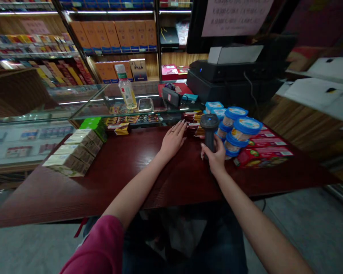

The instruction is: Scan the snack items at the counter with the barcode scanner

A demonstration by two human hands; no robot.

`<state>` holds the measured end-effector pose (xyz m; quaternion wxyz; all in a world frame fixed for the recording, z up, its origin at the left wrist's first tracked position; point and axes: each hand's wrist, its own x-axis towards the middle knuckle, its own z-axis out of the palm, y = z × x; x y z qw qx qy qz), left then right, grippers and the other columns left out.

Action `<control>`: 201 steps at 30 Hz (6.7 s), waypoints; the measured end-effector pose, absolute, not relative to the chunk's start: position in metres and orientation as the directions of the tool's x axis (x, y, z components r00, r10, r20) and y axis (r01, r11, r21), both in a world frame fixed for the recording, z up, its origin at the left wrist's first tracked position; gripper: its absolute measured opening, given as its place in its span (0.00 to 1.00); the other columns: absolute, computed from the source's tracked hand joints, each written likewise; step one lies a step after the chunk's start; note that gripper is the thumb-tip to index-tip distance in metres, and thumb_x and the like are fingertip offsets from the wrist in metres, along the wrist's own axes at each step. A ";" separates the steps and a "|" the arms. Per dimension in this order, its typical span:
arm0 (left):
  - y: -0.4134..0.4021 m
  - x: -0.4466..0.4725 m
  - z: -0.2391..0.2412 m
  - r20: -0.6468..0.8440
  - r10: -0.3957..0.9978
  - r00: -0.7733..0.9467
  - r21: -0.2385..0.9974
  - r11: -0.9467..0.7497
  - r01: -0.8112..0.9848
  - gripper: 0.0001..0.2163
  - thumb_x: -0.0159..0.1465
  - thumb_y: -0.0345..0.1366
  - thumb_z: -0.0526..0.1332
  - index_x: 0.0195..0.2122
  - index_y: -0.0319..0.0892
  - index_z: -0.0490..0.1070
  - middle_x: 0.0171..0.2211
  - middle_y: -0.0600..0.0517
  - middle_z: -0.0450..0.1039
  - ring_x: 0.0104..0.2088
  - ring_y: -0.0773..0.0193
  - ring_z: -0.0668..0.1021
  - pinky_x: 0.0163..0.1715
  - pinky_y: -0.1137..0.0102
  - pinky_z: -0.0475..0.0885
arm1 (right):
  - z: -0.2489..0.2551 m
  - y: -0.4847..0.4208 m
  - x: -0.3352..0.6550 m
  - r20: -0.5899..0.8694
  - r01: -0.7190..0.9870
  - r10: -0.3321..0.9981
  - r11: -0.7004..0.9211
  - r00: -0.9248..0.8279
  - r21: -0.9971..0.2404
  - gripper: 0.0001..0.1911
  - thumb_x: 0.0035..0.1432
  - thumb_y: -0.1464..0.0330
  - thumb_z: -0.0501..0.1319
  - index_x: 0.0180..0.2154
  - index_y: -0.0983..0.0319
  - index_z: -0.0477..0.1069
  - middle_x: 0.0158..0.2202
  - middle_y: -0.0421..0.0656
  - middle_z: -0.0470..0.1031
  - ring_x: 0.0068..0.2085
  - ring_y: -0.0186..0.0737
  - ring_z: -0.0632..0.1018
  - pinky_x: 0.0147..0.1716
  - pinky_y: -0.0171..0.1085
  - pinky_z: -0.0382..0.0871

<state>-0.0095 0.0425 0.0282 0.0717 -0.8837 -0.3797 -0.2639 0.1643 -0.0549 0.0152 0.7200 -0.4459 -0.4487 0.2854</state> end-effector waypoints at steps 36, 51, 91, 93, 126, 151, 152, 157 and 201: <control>0.087 -0.243 -0.001 0.138 0.973 -0.187 0.987 -0.121 0.102 0.19 0.61 0.45 0.73 0.48 0.37 0.85 0.45 0.43 0.86 0.40 0.54 0.85 0.43 0.61 0.82 | 0.030 -0.025 0.044 0.119 -0.275 0.898 -0.002 -0.424 -0.961 0.17 0.60 0.57 0.70 0.46 0.59 0.73 0.21 0.35 0.71 0.17 0.32 0.65 0.13 0.32 0.57; 0.077 -0.237 0.011 0.240 0.955 -0.173 0.942 -0.187 0.277 0.12 0.66 0.37 0.67 0.48 0.40 0.85 0.46 0.45 0.86 0.44 0.55 0.86 0.50 0.61 0.80 | 0.024 -0.029 0.042 0.137 -0.288 0.904 0.016 -0.404 -0.957 0.19 0.58 0.59 0.72 0.47 0.59 0.75 0.34 0.42 0.79 0.19 0.31 0.68 0.12 0.31 0.59; 0.070 -0.239 0.017 0.426 0.892 -0.149 0.219 0.059 0.974 0.29 0.69 0.28 0.55 0.73 0.32 0.60 0.74 0.35 0.59 0.75 0.47 0.62 0.73 0.50 0.61 | 0.016 -0.017 0.055 0.106 -0.371 0.990 0.065 -0.091 -0.926 0.15 0.54 0.60 0.74 0.40 0.59 0.77 0.45 0.45 0.84 0.19 0.29 0.71 0.12 0.31 0.63; 0.069 -0.233 0.019 0.486 0.866 -0.113 0.228 -0.002 0.974 0.31 0.68 0.26 0.54 0.73 0.31 0.59 0.75 0.35 0.56 0.77 0.49 0.58 0.74 0.53 0.59 | 0.015 -0.018 0.054 0.134 -0.358 0.990 0.112 -0.037 -0.927 0.18 0.53 0.59 0.74 0.41 0.58 0.74 0.46 0.44 0.84 0.19 0.29 0.72 0.12 0.31 0.64; 0.061 -0.179 0.005 0.321 0.923 -0.214 0.939 -0.281 0.197 0.15 0.64 0.39 0.69 0.50 0.38 0.84 0.48 0.44 0.86 0.45 0.53 0.86 0.49 0.61 0.81 | 0.017 -0.050 0.115 0.162 -0.217 0.961 0.113 -0.224 -0.970 0.24 0.56 0.59 0.74 0.51 0.58 0.72 0.47 0.47 0.83 0.21 0.30 0.72 0.15 0.33 0.65; 0.080 -0.203 -0.002 0.132 0.971 -0.198 0.984 -0.105 0.143 0.11 0.66 0.33 0.68 0.47 0.38 0.85 0.43 0.46 0.86 0.38 0.58 0.86 0.41 0.65 0.83 | 0.022 -0.016 0.058 0.068 -0.180 0.916 -0.004 -0.396 -0.984 0.25 0.55 0.59 0.74 0.52 0.58 0.74 0.46 0.48 0.83 0.22 0.31 0.70 0.13 0.33 0.63; 0.079 -0.204 0.001 0.173 0.965 -0.196 0.973 -0.136 0.188 0.10 0.66 0.33 0.68 0.48 0.39 0.85 0.44 0.46 0.87 0.40 0.57 0.86 0.43 0.64 0.82 | 0.023 -0.016 0.058 0.070 -0.184 0.915 -0.005 -0.396 -0.983 0.24 0.55 0.59 0.74 0.51 0.58 0.74 0.45 0.48 0.82 0.22 0.32 0.70 0.14 0.33 0.63; 0.063 -0.218 0.024 0.554 0.806 -0.210 0.748 -0.370 0.551 0.11 0.71 0.31 0.64 0.50 0.44 0.84 0.50 0.49 0.85 0.53 0.57 0.84 0.58 0.64 0.77 | 0.029 -0.019 0.059 0.054 -0.197 0.917 -0.027 -0.395 -0.980 0.21 0.57 0.58 0.73 0.48 0.59 0.75 0.31 0.42 0.77 0.22 0.34 0.69 0.15 0.34 0.63; 0.085 -0.238 0.005 0.593 0.805 -0.035 0.227 -0.125 0.966 0.28 0.67 0.23 0.54 0.68 0.42 0.69 0.68 0.38 0.70 0.70 0.48 0.71 0.68 0.52 0.69 | 0.021 -0.014 0.061 -0.006 -0.233 0.924 -0.102 -0.382 -0.967 0.19 0.59 0.56 0.72 0.47 0.60 0.76 0.24 0.38 0.73 0.19 0.34 0.69 0.15 0.34 0.64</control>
